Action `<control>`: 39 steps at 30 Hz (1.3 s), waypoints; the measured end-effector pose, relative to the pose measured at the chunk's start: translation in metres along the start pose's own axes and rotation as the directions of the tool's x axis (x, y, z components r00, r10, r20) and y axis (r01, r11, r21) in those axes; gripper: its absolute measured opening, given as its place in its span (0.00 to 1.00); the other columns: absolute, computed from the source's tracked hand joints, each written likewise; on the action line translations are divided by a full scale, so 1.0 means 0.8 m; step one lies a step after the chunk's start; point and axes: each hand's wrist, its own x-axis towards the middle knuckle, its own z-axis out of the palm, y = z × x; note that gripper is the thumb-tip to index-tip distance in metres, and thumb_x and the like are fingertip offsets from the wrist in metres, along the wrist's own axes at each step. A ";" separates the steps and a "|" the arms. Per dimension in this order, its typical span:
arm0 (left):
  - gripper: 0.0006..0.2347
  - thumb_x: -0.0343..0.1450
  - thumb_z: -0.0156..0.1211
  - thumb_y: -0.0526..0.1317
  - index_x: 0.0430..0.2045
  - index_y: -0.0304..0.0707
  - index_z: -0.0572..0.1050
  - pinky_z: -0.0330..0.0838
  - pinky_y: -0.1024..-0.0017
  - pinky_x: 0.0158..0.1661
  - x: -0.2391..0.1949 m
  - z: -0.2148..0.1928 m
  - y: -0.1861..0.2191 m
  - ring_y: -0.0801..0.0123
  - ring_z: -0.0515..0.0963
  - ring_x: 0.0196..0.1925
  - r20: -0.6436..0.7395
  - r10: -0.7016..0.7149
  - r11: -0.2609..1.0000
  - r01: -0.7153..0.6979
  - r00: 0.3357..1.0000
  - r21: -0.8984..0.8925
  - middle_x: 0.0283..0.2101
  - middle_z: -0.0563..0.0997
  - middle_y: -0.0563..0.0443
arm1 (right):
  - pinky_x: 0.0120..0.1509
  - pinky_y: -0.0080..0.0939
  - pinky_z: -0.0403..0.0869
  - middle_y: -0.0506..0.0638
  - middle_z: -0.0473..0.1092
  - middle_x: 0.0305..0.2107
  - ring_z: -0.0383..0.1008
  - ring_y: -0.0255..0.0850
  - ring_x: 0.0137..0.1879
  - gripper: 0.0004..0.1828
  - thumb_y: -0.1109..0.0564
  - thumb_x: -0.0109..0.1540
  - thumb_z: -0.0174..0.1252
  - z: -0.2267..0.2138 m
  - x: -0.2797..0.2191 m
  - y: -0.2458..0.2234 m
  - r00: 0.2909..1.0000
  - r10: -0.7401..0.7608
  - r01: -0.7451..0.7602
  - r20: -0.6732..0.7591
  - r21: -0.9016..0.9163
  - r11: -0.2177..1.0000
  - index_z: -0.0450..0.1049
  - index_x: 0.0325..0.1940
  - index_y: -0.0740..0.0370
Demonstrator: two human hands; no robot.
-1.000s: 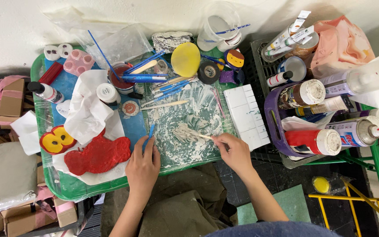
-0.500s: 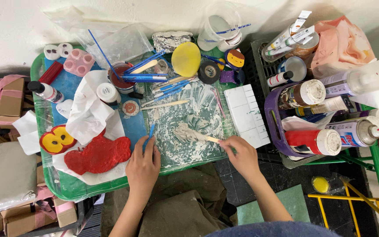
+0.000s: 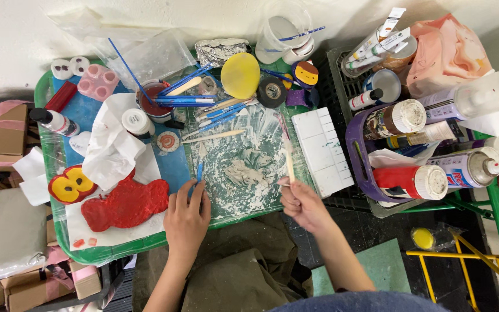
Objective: The person mixes a white substance on a plastic sheet using a wooden stick and their hands, occasionally scraping the stick against the material and handling a plastic bag containing more substance.
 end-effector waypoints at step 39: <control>0.10 0.70 0.64 0.44 0.33 0.35 0.81 0.73 0.60 0.25 0.032 -0.007 -0.017 0.54 0.81 0.22 0.356 -0.230 0.944 0.297 0.906 -0.146 0.24 0.82 0.43 | 0.35 0.31 0.71 0.51 0.79 0.34 0.74 0.33 0.32 0.08 0.62 0.64 0.60 0.005 -0.006 -0.016 0.970 -0.240 0.206 0.035 -0.639 0.741 0.82 0.45 0.62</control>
